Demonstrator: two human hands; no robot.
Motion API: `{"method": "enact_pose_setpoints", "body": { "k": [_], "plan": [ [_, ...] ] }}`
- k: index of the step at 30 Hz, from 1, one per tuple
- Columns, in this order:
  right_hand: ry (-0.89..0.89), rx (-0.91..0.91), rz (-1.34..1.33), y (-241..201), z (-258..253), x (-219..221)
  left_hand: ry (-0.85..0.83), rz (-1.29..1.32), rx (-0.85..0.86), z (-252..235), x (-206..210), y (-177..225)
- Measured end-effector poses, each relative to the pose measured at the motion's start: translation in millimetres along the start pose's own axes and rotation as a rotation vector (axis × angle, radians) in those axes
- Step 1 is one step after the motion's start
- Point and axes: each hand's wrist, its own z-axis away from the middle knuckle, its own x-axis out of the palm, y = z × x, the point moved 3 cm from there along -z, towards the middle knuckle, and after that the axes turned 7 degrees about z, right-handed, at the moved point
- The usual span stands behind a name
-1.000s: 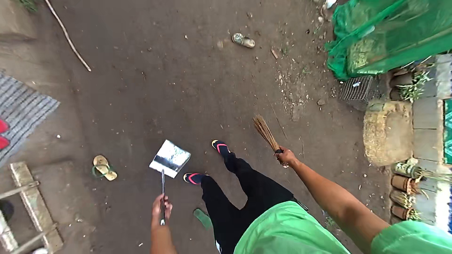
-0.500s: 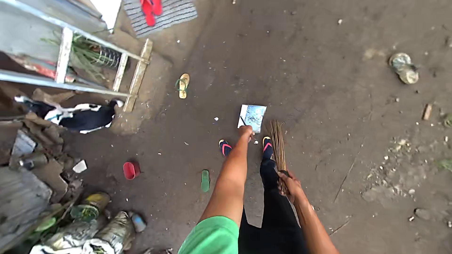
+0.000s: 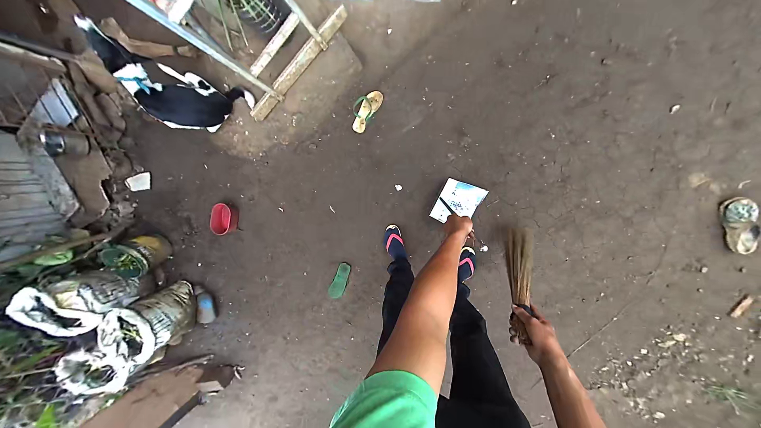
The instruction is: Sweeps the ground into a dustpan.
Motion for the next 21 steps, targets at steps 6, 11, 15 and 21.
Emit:
{"method": "enact_pose_setpoints", "body": {
  "k": [6, 11, 15, 21],
  "plan": [
    [0.019, -0.126, 0.11, -17.7, 73.1, -14.3, 0.004, 0.274, -0.023, -4.1, -40.1, -13.2],
    [0.103, -0.343, 0.427, -47.2, 88.4, -28.2, -0.019, 0.736, -0.069, -6.5, -122.7, -69.6],
    [0.078, -0.502, 0.826, -120.9, 76.3, 2.6, 0.009, 1.12, -0.152, -1.2, -201.5, -125.6],
    [-0.048, -0.769, 1.376, -220.7, 108.4, 166.5, 0.154, 1.34, -0.121, 8.4, -324.9, -204.6]
  ]
}}
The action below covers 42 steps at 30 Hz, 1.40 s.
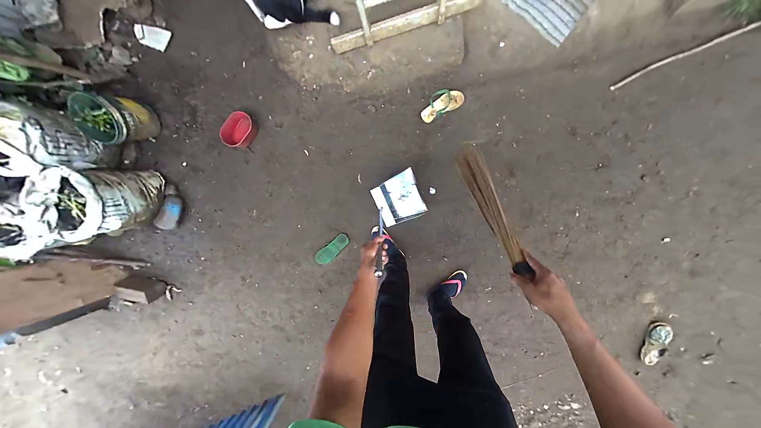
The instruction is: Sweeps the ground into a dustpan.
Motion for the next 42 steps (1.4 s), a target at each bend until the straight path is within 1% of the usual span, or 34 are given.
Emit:
{"method": "enact_pose_setpoints", "body": {
  "k": [2, 4, 7, 10, 11, 13, 15, 16, 18, 20, 22, 23, 26, 29, 31, 33, 35, 37, 39, 40, 42],
  "plan": [
    [-0.05, -0.053, 0.064, -63.6, -33.7, -2.2, 0.086, 0.043, 0.015, -8.2, -25.9, 31.4],
    [-0.097, -0.055, 0.036, -124.7, -63.8, 6.9, 0.169, 0.087, 0.024, -18.9, -49.4, 58.9],
    [-0.094, -0.032, -0.028, -207.1, -94.9, 40.8, 0.263, 0.144, 0.036, -37.4, -78.9, 93.9],
    [-0.075, -0.018, 0.087, -273.9, -105.1, 88.3, 0.3, 0.222, 0.046, -57.0, -98.7, 119.1],
    [-0.099, -0.014, 0.148, -291.3, -104.8, 106.4, 0.292, 0.262, 0.049, -63.1, -103.9, 126.5],
    [-0.207, -0.023, 0.246, -311.7, -99.6, 142.9, 0.258, 0.352, 0.047, -76.4, -112.4, 137.8],
    [-0.346, -0.04, 0.243, -317.6, -86.0, 168.1, 0.239, 0.431, 0.032, -82.5, -116.4, 150.8],
    [-0.389, -0.035, 0.217, -318.1, -72.6, 172.6, 0.234, 0.464, 0.022, -83.6, -120.8, 156.6],
    [-0.386, -0.036, 0.155, -317.8, -39.8, 166.1, 0.197, 0.519, 0.003, -83.0, -134.3, 167.5],
    [-0.326, -0.054, 0.156, -325.6, -13.7, 145.8, 0.132, 0.56, -0.012, -80.7, -146.7, 180.4],
    [-0.294, -0.093, 0.249, -349.9, -3.5, 127.7, 0.103, 0.6, -0.031, -75.4, -167.7, 189.4],
    [-0.294, -0.114, 0.318, -370.4, -7.2, 118.1, 0.098, 0.619, -0.041, -74.0, -177.5, 192.5],
    [-0.233, -0.223, 0.507, -444.9, -48.4, 100.8, 0.091, 0.66, -0.057, -72.2, -191.5, 205.8],
    [-0.057, -0.408, 0.621, -508.8, -113.3, 114.9, 0.12, 0.715, -0.048, -74.7, -198.7, 219.3],
    [-0.009, -0.463, 0.685, -552.5, -142.8, 121.4, 0.146, 0.746, -0.027, -74.0, -198.0, 227.5],
    [0.03, -0.481, 0.748, -586.5, -161.8, 127.5, 0.168, 0.765, -0.008, -72.4, -192.5, 238.7],
    [0.0, -0.473, 0.797, -603.2, -166.1, 137.6, 0.194, 0.792, 0.0, -74.7, -190.9, 246.5],
    [-0.121, -0.479, 0.827, -599.4, -162.7, 144.9, 0.206, 0.809, 0.004, -86.8, -192.8, 251.6],
    [-0.285, -0.476, 0.798, -577.4, -151.5, 136.1, 0.205, 0.805, 0.008, -97.3, -191.7, 259.5],
    [-0.343, -0.469, 0.754, -559.3, -141.9, 126.4, 0.205, 0.793, 0.007, -99.5, -190.4, 264.4],
    [-0.382, -0.448, 0.626, -511.8, -116.9, 102.3, 0.206, 0.776, 0.012, -100.9, -186.2, 274.7]
  ]
}}
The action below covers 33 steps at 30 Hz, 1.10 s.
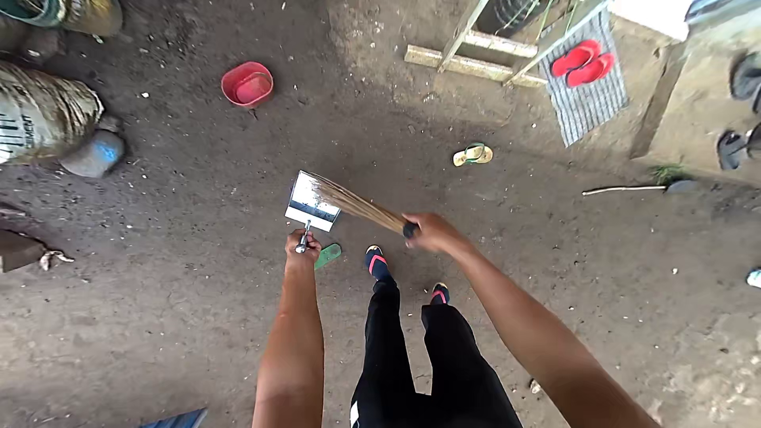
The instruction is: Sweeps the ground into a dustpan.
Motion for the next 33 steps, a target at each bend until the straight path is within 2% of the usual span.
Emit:
{"method": "enact_pose_setpoints", "body": {
  "k": [3, 6, 12, 16, 20, 24, 28, 33],
  "plan": [
    [-0.051, 0.082, -0.129, 38.6, 71.7, 31.8, 0.01, 0.003, -0.019, -2.8, -1.1, 4.1],
    [-0.027, 0.207, -0.182, 63.4, 109.2, 47.0, -0.003, -0.037, -0.035, -3.0, -8.3, 4.8],
    [0.142, 0.309, -0.349, 117.5, 109.1, 41.4, -0.034, -0.014, -0.002, 25.5, -9.4, -2.1],
    [0.153, 0.342, -0.567, 169.8, 125.1, 17.8, -0.05, -0.016, -0.019, 59.8, -10.4, -18.3],
    [0.126, 0.369, -0.613, 234.3, 143.7, -4.2, -0.053, -0.053, -0.001, 91.7, 19.0, -35.4],
    [0.111, 0.444, -0.597, 292.9, 171.9, -1.0, -0.07, -0.107, -0.011, 114.6, 55.6, -42.3],
    [0.121, 0.55, -0.682, 323.2, 195.8, 6.8, -0.125, -0.191, -0.025, 125.0, 99.1, -40.7],
    [0.126, 0.646, -0.821, 340.2, 204.8, 38.6, -0.167, -0.295, -0.034, 116.1, 157.5, -37.7]
  ]
}}
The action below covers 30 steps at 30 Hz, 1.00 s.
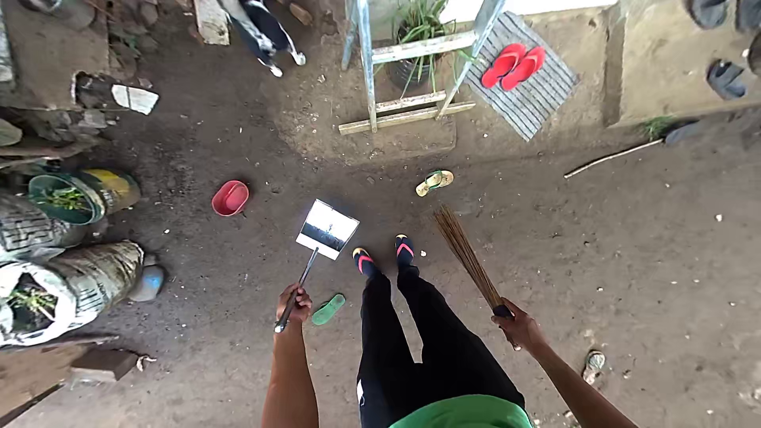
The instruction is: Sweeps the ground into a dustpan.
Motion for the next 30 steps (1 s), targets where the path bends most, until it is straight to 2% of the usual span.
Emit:
{"method": "enact_pose_setpoints", "body": {
  "k": [4, 9, 15, 20, 25, 30],
  "plan": [
    [-0.026, 0.107, -0.017, 20.3, 2.8, 15.8, -0.001, -0.086, 0.004, -16.1, 35.4, 21.6],
    [-0.028, 0.226, -0.064, 35.4, 22.7, 43.7, 0.005, -0.152, -0.011, -37.2, 57.2, 53.4],
    [-0.008, 0.328, -0.141, 30.2, 50.9, 102.5, 0.014, -0.226, -0.049, -56.9, 61.7, 106.6],
    [-0.05, 0.367, -0.159, 15.6, 78.5, 151.4, 0.015, -0.31, -0.083, -60.2, 46.3, 143.7],
    [-0.123, 0.347, -0.148, -8.8, 102.7, 164.0, 0.076, -0.361, -0.056, -56.3, 42.7, 161.7],
    [-0.116, 0.301, -0.14, -25.6, 96.1, 164.0, 0.024, -0.336, -0.019, -51.8, 35.2, 176.5]
  ]
}}
